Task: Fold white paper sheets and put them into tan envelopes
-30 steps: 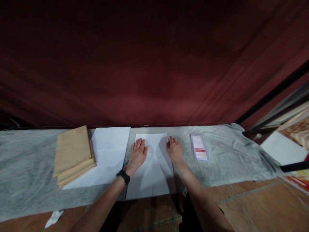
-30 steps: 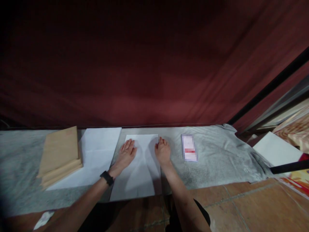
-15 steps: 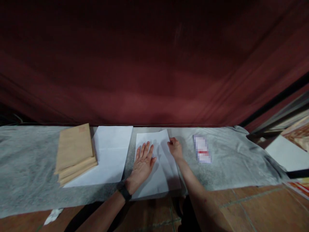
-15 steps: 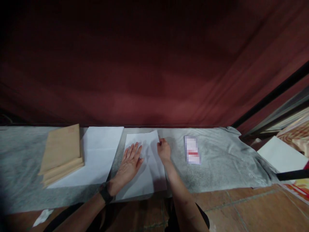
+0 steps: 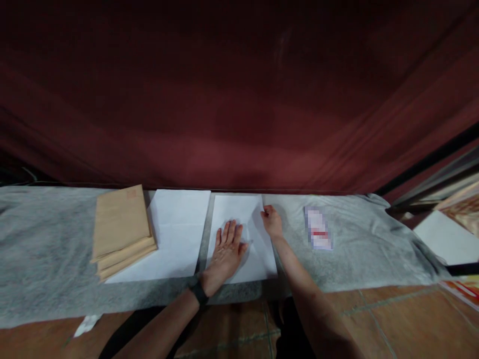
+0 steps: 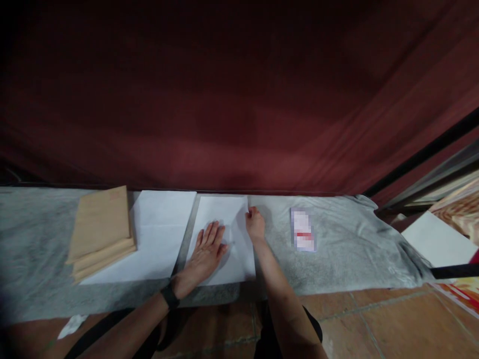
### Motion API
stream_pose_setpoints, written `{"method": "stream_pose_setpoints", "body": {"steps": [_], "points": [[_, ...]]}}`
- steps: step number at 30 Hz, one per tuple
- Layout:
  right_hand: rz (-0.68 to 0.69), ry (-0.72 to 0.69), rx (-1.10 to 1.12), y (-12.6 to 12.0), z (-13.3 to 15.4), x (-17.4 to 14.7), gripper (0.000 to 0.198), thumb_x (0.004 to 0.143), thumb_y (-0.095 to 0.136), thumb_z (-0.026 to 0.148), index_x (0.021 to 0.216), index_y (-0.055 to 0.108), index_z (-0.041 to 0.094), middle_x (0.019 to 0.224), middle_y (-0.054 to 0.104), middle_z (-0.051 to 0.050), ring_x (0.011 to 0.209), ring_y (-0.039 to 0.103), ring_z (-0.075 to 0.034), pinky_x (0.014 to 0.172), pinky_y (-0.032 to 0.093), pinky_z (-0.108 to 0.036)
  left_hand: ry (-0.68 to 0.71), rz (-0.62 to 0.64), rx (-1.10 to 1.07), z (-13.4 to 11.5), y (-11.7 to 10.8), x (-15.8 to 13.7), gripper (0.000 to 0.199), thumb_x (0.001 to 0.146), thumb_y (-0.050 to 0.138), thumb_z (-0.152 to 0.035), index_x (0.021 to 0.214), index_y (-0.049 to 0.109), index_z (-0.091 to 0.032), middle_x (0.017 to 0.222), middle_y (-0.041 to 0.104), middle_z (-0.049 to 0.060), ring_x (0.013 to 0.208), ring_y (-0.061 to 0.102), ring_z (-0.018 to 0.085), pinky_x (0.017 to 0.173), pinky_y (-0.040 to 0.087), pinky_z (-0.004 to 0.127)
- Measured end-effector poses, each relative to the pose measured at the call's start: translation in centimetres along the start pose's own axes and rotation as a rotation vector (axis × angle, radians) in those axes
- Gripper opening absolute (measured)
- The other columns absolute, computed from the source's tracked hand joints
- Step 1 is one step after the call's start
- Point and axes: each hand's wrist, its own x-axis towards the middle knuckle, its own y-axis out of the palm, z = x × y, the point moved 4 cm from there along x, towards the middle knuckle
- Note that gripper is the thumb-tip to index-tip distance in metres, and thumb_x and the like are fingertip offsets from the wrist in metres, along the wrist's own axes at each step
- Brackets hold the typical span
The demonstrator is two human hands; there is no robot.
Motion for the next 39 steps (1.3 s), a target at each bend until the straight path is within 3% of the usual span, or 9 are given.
{"method": "stream_pose_setpoints", "body": {"steps": [5,9,12,16,20,25,39], "points": [[-0.062,-0.035,-0.095,-1.1,1.2,-0.7,0.034,0.094,0.044,0.018,0.123,0.061,0.015,0.111,0.07,-0.012,0.099,0.067,-0.021,0.088,0.049,-0.03,0.0,-0.02,0.02,-1.5,-0.1,-0.5,0.059,0.099,0.04,-0.041,0.151,0.039,-0.012,0.161,0.033,0.017,0.152,0.022,0.033,0.121,0.022,0.057],[-0.148,-0.265,-0.122,-0.5,3.8,-4.2,0.046,0.1,0.039,0.025,0.142,0.049,0.011,0.139,0.056,-0.018,0.129,0.051,-0.027,0.109,0.041,-0.042,-0.039,-0.039,0.026,-1.8,0.2,-0.8,0.062,0.098,0.04,-0.036,0.153,0.034,-0.008,0.161,0.032,0.018,0.152,0.021,0.032,0.123,0.02,0.054],[-0.026,-0.379,-0.005,1.9,4.9,-8.4,0.052,0.104,0.032,0.033,0.148,0.043,0.009,0.15,0.049,-0.016,0.139,0.043,-0.023,0.115,0.039,-0.04,-0.009,-0.06,0.015,-1.7,1.3,-1.2,0.065,0.094,0.041,-0.028,0.155,0.029,-0.009,0.161,0.031,0.017,0.152,0.019,0.031,0.122,0.021,0.054],[0.121,-0.534,-0.046,3.9,4.7,-12.6,0.053,0.106,0.025,0.035,0.151,0.041,0.012,0.155,0.045,-0.011,0.146,0.036,-0.019,0.121,0.031,-0.041,0.047,-0.066,0.009,-1.6,2.2,-2.0,0.066,0.092,0.038,-0.022,0.157,0.029,-0.016,0.16,0.035,0.014,0.152,0.021,0.027,0.123,0.022,0.053],[0.098,-0.564,-0.209,2.9,2.9,-13.0,0.053,0.107,0.028,0.036,0.153,0.038,0.012,0.158,0.039,-0.012,0.148,0.033,-0.022,0.122,0.028,-0.044,0.016,-0.069,0.006,-1.1,1.1,-2.5,0.065,0.093,0.035,-0.018,0.156,0.025,-0.007,0.161,0.033,0.018,0.153,0.02,0.027,0.123,0.022,0.051],[0.044,-0.572,-0.356,1.4,0.9,-13.1,0.058,0.105,0.037,0.041,0.155,0.033,0.013,0.16,0.034,-0.012,0.148,0.033,-0.025,0.122,0.027,-0.045,-0.032,-0.077,0.0,0.2,-0.3,-3.1,0.06,0.098,0.035,-0.03,0.153,0.034,-0.005,0.159,0.034,0.019,0.151,0.024,0.027,0.123,0.025,0.046],[-0.012,-0.469,-0.45,-0.8,-2.6,-13.4,0.061,0.104,0.036,0.044,0.154,0.035,0.009,0.158,0.036,-0.017,0.147,0.035,-0.03,0.12,0.028,-0.05,-0.081,-0.104,0.018,2.6,-0.6,-4.9,0.069,0.099,0.036,-0.046,0.151,0.035,-0.001,0.157,0.036,0.024,0.149,0.03,0.033,0.121,0.03,0.05]]}}
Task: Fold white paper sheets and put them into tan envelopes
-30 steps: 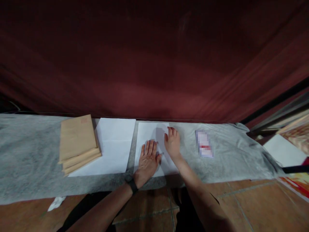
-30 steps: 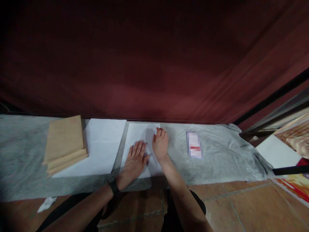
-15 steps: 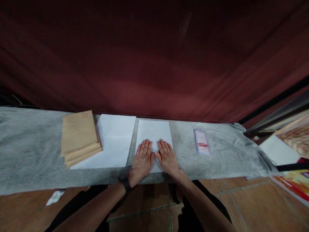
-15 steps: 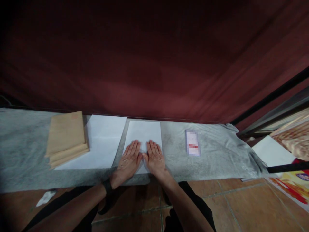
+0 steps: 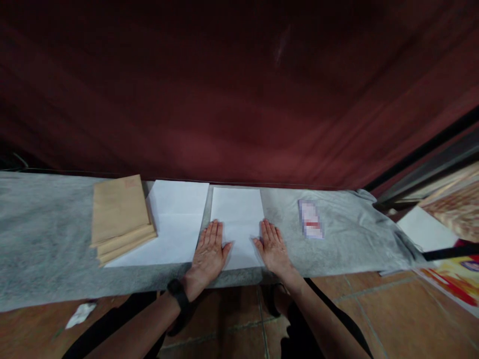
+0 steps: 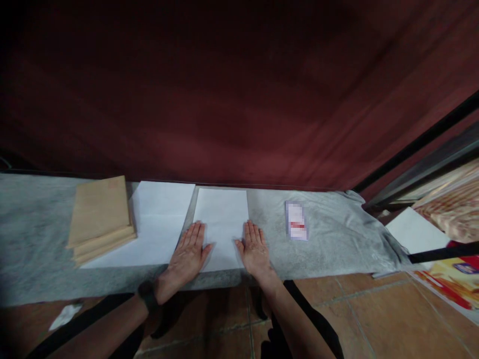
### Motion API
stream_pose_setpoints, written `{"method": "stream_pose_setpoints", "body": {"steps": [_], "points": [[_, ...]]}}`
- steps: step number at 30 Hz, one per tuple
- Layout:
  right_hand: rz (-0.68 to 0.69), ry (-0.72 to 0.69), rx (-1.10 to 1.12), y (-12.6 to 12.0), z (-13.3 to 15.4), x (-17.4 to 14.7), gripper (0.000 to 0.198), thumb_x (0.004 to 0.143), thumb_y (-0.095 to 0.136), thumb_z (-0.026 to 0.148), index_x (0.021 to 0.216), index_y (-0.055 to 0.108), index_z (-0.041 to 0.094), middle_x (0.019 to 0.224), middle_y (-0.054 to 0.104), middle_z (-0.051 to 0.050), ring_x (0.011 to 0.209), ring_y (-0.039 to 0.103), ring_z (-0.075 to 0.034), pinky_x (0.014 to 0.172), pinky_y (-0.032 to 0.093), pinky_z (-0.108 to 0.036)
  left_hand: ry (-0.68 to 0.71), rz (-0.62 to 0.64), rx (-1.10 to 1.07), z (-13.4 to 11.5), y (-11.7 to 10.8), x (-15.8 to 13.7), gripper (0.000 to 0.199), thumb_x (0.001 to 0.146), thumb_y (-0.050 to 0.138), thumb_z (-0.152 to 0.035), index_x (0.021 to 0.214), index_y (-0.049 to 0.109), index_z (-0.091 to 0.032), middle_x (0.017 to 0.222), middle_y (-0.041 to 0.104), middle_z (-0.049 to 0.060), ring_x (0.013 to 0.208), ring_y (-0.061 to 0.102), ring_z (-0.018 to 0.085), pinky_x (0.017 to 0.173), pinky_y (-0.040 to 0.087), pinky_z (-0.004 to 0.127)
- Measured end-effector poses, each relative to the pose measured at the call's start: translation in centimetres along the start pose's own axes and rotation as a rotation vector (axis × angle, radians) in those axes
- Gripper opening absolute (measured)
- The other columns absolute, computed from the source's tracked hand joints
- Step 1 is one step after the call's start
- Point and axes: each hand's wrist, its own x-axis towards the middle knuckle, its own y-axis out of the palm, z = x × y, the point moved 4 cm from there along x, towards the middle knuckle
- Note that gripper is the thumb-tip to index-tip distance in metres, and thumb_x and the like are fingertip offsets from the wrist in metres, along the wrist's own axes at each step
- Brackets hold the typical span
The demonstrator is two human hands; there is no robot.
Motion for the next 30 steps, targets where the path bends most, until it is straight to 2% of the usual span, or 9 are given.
{"method": "stream_pose_setpoints", "body": {"steps": [5,8,12,17,23,30], "points": [[-0.042,0.038,0.003,-0.6,0.2,0.6,0.059,0.105,0.035,0.041,0.151,0.039,0.003,0.157,0.036,-0.02,0.148,0.031,-0.033,0.12,0.027,-0.054,0.046,-0.032,-0.007,-1.4,-1.0,0.7,0.064,0.098,0.036,-0.034,0.154,0.03,-0.003,0.159,0.034,0.021,0.151,0.024,0.03,0.123,0.026,0.05],[-0.072,0.001,0.08,-0.9,1.7,1.5,0.058,0.106,0.03,0.037,0.154,0.032,0.006,0.16,0.032,-0.017,0.151,0.027,-0.029,0.121,0.029,-0.051,0.115,-0.038,-0.036,-3.1,-1.4,1.5,0.063,0.098,0.033,-0.029,0.156,0.026,-0.004,0.161,0.031,0.018,0.152,0.021,0.027,0.123,0.026,0.048],[-0.022,-0.095,0.179,-0.5,4.3,2.5,0.056,0.106,0.026,0.036,0.157,0.027,0.013,0.162,0.029,-0.011,0.151,0.026,-0.022,0.121,0.031,-0.044,0.171,-0.009,-0.076,-4.4,-0.3,2.3,0.062,0.097,0.029,-0.021,0.155,0.024,-0.002,0.161,0.032,0.018,0.153,0.02,0.026,0.123,0.028,0.047],[0.01,-0.1,0.183,0.0,4.3,4.1,0.055,0.106,0.026,0.035,0.157,0.027,0.013,0.162,0.029,-0.011,0.152,0.024,-0.022,0.122,0.029,-0.045,0.109,0.009,-0.065,-3.3,1.3,4.0,0.06,0.097,0.028,-0.022,0.153,0.03,-0.001,0.159,0.035,0.02,0.152,0.021,0.028,0.122,0.028,0.049],[-0.032,-0.064,0.21,0.0,3.5,8.0,0.055,0.107,0.022,0.036,0.156,0.03,0.011,0.162,0.031,-0.011,0.152,0.023,-0.021,0.122,0.029,-0.042,0.064,0.001,-0.051,-1.5,1.4,8.0,0.059,0.098,0.027,-0.024,0.153,0.031,-0.003,0.159,0.035,0.019,0.152,0.022,0.026,0.123,0.026,0.046],[-0.001,-0.06,0.208,2.6,4.6,11.2,0.054,0.108,0.023,0.036,0.154,0.036,0.011,0.16,0.034,-0.011,0.151,0.027,-0.022,0.123,0.027,-0.042,0.054,0.092,0.011,-0.6,2.0,10.9,0.058,0.098,0.026,-0.021,0.152,0.034,-0.003,0.16,0.034,0.016,0.152,0.022,0.026,0.124,0.021,0.045]]}}
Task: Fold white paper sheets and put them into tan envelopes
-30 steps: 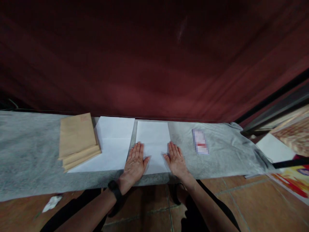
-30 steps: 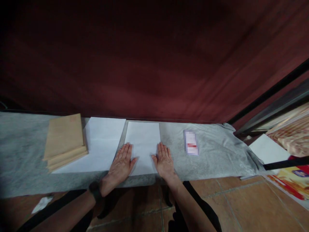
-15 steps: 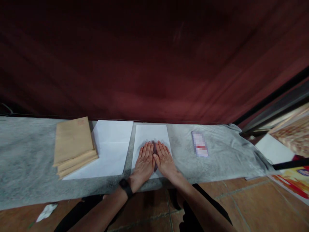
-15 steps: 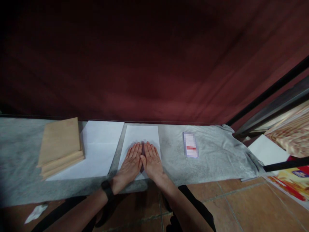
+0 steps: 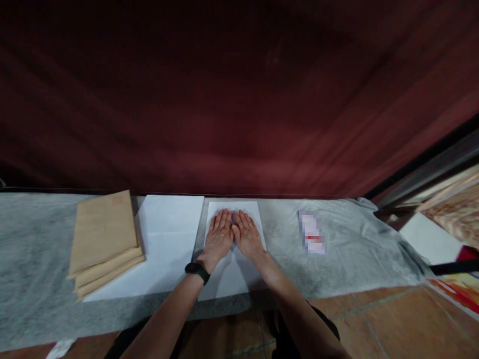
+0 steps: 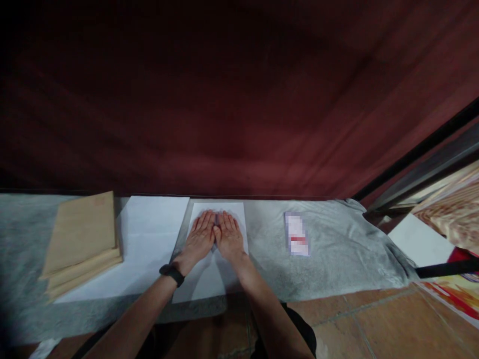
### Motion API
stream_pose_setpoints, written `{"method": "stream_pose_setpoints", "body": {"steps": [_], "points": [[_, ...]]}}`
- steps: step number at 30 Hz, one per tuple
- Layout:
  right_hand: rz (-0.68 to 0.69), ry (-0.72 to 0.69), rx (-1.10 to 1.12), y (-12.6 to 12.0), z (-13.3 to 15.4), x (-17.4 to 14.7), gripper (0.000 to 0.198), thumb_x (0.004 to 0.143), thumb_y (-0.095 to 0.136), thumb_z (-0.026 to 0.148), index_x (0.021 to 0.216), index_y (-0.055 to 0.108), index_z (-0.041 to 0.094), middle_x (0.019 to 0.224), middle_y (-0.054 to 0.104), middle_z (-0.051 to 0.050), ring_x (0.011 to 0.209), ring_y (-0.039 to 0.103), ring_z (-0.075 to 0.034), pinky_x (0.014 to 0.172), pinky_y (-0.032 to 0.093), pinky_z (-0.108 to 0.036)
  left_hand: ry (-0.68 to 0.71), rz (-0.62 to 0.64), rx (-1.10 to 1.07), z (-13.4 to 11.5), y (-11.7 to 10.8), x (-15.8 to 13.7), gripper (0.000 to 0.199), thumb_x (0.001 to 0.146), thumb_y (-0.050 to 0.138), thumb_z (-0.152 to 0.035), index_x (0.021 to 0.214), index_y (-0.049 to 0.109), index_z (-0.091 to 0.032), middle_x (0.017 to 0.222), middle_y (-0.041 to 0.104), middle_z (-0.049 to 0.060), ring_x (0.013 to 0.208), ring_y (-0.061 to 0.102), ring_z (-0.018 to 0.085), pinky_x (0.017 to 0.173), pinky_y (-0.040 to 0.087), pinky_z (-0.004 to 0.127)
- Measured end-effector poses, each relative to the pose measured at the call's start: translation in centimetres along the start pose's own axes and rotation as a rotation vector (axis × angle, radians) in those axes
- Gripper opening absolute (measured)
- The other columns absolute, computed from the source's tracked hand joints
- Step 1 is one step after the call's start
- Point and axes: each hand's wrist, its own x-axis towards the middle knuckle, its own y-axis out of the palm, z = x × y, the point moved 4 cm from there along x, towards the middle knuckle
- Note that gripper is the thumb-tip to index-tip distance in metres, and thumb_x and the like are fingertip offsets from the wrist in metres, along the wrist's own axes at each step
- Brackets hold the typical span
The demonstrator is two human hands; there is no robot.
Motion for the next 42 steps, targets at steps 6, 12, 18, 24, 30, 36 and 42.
{"method": "stream_pose_setpoints", "body": {"steps": [6,12,18,24,30,36,42], "points": [[-0.023,0.035,-0.118,0.8,-1.7,0.2,0.057,0.106,0.031,0.042,0.153,0.037,0.011,0.159,0.036,-0.015,0.148,0.033,-0.026,0.121,0.026,-0.045,-0.088,0.029,0.022,1.4,0.4,0.3,0.06,0.1,0.027,-0.03,0.151,0.037,0.001,0.16,0.033,0.02,0.151,0.025,0.027,0.125,0.019,0.043],[-0.045,0.106,-0.23,-0.3,-4.9,-0.4,0.058,0.105,0.036,0.042,0.153,0.038,0.01,0.157,0.039,-0.016,0.144,0.039,-0.029,0.12,0.026,-0.046,-0.162,-0.003,-0.002,2.9,0.4,0.1,0.063,0.1,0.029,-0.034,0.149,0.037,0.004,0.158,0.033,0.024,0.15,0.027,0.032,0.123,0.023,0.047],[-0.013,0.118,-0.248,-1.0,-6.8,-1.4,0.058,0.105,0.034,0.042,0.153,0.037,0.01,0.157,0.039,-0.016,0.144,0.038,-0.03,0.119,0.027,-0.048,-0.174,-0.027,0.01,3.1,0.4,0.2,0.06,0.1,0.03,-0.032,0.148,0.04,0.003,0.156,0.037,0.024,0.149,0.03,0.032,0.122,0.025,0.048],[0.022,0.057,-0.171,-3.1,-7.2,-3.3,0.056,0.105,0.033,0.038,0.154,0.034,0.011,0.16,0.034,-0.015,0.147,0.033,-0.029,0.12,0.027,-0.05,-0.085,-0.056,-0.04,1.6,-1.7,-1.3,0.059,0.099,0.038,-0.034,0.152,0.038,-0.007,0.16,0.032,0.019,0.152,0.022,0.032,0.122,0.024,0.051],[0.034,-0.116,-0.046,-4.2,-4.5,-7.2,0.058,0.104,0.035,0.033,0.158,0.024,0.015,0.163,0.028,-0.013,0.151,0.027,-0.026,0.119,0.032,-0.051,0.31,0.006,-0.142,-3.4,-1.9,-6.6,0.063,0.1,0.04,-0.046,0.155,0.032,-0.016,0.162,0.031,0.013,0.152,0.022,0.026,0.124,0.022,0.05],[0.065,-0.192,-0.027,-3.2,-1.2,-10.8,0.058,0.102,0.04,0.028,0.157,0.028,0.014,0.161,0.033,-0.011,0.15,0.03,-0.023,0.122,0.031,-0.046,0.293,-0.031,-0.074,-4.1,-0.9,-9.4,0.06,0.101,0.039,-0.042,0.152,0.036,-0.009,0.159,0.037,0.017,0.15,0.029,0.026,0.122,0.027,0.047],[0.088,-0.156,-0.026,-4.6,-3.4,-11.8,0.057,0.102,0.046,0.034,0.155,0.034,0.018,0.16,0.034,-0.011,0.148,0.034,-0.026,0.122,0.029,-0.05,0.275,-0.007,-0.007,-2.3,-1.8,-10.5,0.061,0.101,0.041,-0.044,0.152,0.037,-0.012,0.159,0.036,0.018,0.149,0.032,0.028,0.122,0.022,0.054]]}}
